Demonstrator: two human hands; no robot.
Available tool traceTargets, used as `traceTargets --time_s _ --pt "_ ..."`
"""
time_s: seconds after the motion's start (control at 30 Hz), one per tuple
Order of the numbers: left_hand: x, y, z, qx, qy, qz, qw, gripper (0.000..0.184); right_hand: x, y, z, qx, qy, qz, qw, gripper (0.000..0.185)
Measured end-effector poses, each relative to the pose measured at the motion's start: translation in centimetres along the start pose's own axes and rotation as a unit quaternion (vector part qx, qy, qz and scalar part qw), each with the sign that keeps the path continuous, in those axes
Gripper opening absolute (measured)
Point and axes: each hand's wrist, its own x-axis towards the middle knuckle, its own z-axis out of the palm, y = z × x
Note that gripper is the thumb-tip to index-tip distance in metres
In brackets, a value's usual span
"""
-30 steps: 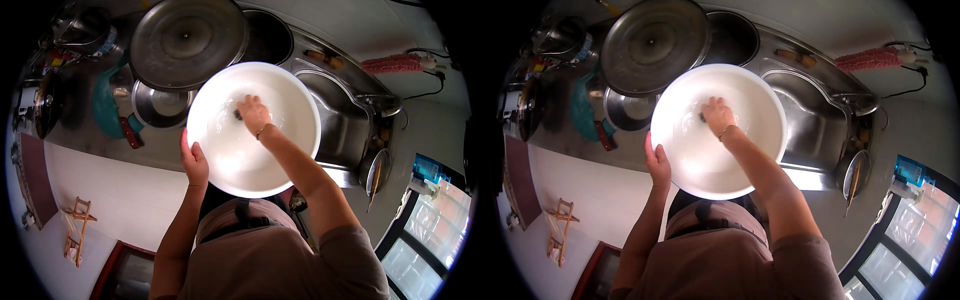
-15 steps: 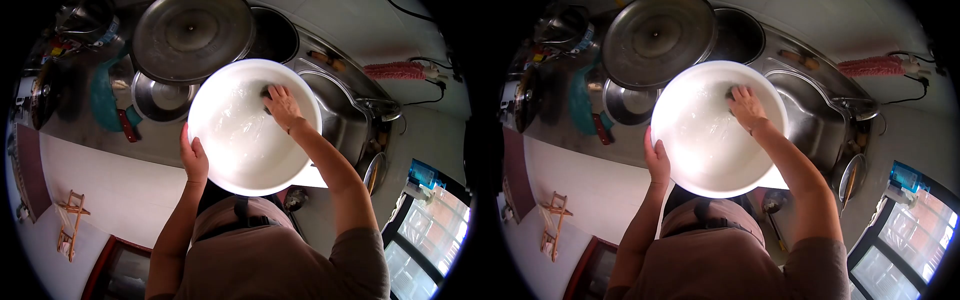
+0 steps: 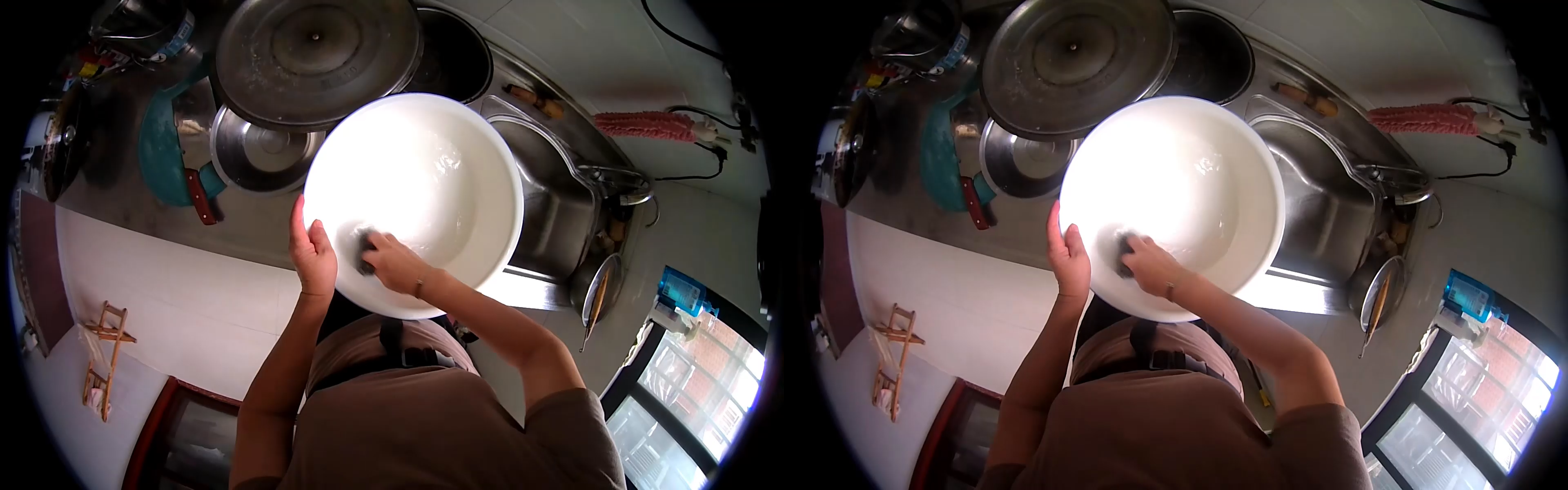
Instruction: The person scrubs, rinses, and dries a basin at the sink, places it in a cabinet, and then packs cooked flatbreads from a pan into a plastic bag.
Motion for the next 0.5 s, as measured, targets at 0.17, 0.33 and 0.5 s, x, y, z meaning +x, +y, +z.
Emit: traceTargets --time_s 0.17,0.33,0.5 --pt "0.1 -0.3 -0.1 0.024 -0.004 0.024 0.999 0.044 8.1 1.9 -3.3 -0.184 0.170 -0.065 0.966 0.011" --pt "0.1 0.4 -0.1 0.004 -0.018 -0.020 1.000 0.043 8.4 6.5 -9.1 -0.361 0.197 0.002 0.911 0.015" --pt "0.1 0.6 -0.2 0.039 -0.021 -0.008 0.999 0.043 2.0 8.5 -11.6 -0.420 0.141 0.092 0.892 0.015"
